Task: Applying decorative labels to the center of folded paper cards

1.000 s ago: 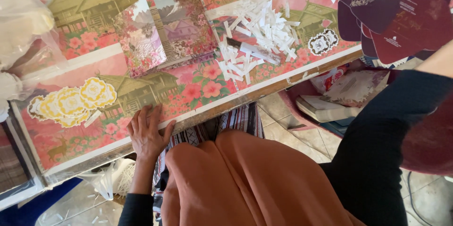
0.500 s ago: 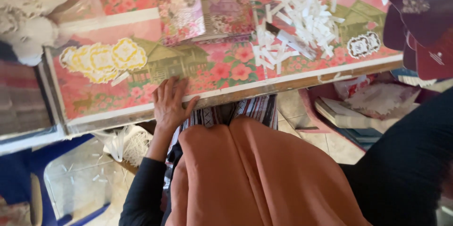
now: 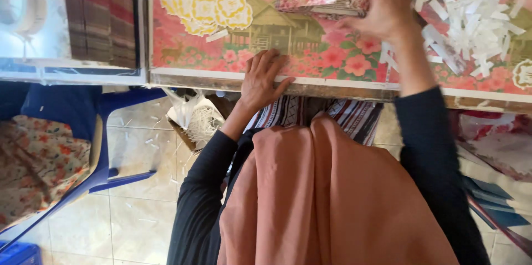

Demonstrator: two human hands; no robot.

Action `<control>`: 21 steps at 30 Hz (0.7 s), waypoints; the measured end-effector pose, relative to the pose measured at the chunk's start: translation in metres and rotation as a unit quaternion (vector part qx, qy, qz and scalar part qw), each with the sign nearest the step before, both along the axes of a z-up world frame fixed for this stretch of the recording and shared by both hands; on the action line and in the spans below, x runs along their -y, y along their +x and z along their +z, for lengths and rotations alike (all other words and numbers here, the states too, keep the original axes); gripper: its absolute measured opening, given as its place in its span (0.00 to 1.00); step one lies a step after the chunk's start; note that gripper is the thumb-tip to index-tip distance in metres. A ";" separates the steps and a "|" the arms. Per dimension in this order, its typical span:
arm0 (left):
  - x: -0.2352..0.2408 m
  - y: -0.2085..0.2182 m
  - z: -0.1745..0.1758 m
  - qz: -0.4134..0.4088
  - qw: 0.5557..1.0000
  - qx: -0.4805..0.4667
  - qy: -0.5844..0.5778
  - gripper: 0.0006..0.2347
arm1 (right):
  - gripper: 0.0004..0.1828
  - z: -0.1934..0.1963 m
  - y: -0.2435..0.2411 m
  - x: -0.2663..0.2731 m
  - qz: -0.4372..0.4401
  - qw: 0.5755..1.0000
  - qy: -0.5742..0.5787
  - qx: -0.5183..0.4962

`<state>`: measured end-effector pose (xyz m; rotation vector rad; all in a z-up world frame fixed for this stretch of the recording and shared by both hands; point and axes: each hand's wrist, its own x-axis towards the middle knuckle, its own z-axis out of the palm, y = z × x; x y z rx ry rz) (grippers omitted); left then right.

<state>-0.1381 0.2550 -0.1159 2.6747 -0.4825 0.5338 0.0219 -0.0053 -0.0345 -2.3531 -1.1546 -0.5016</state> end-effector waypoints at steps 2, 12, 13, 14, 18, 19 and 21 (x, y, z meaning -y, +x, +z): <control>-0.005 0.005 0.011 -0.038 0.982 0.020 -0.183 0.13 | 0.71 -0.011 -0.023 -0.034 -0.169 0.920 -0.251 -0.247; -0.095 0.099 -0.009 0.147 0.989 0.008 -0.032 0.20 | 0.59 -0.088 -0.170 -0.037 -0.117 0.970 -0.138 -0.159; -0.096 0.109 -0.014 0.173 0.984 -0.006 0.038 0.21 | 0.59 -0.095 -0.179 -0.034 -0.117 0.973 -0.132 -0.147; -0.095 0.119 -0.019 0.198 0.974 -0.019 0.108 0.23 | 0.60 -0.101 -0.188 -0.031 -0.116 0.976 -0.125 -0.135; -0.113 0.143 -0.064 0.215 0.964 -0.007 0.159 0.19 | 0.53 -0.110 -0.195 -0.025 -0.133 0.968 -0.170 -0.131; -0.119 0.145 -0.070 0.218 0.951 0.035 0.215 0.12 | 0.51 -0.105 -0.194 -0.026 -0.125 0.972 -0.156 -0.123; -0.135 0.152 -0.079 0.212 0.937 0.082 0.266 0.07 | 0.49 -0.099 -0.191 -0.026 -0.129 0.975 -0.141 -0.114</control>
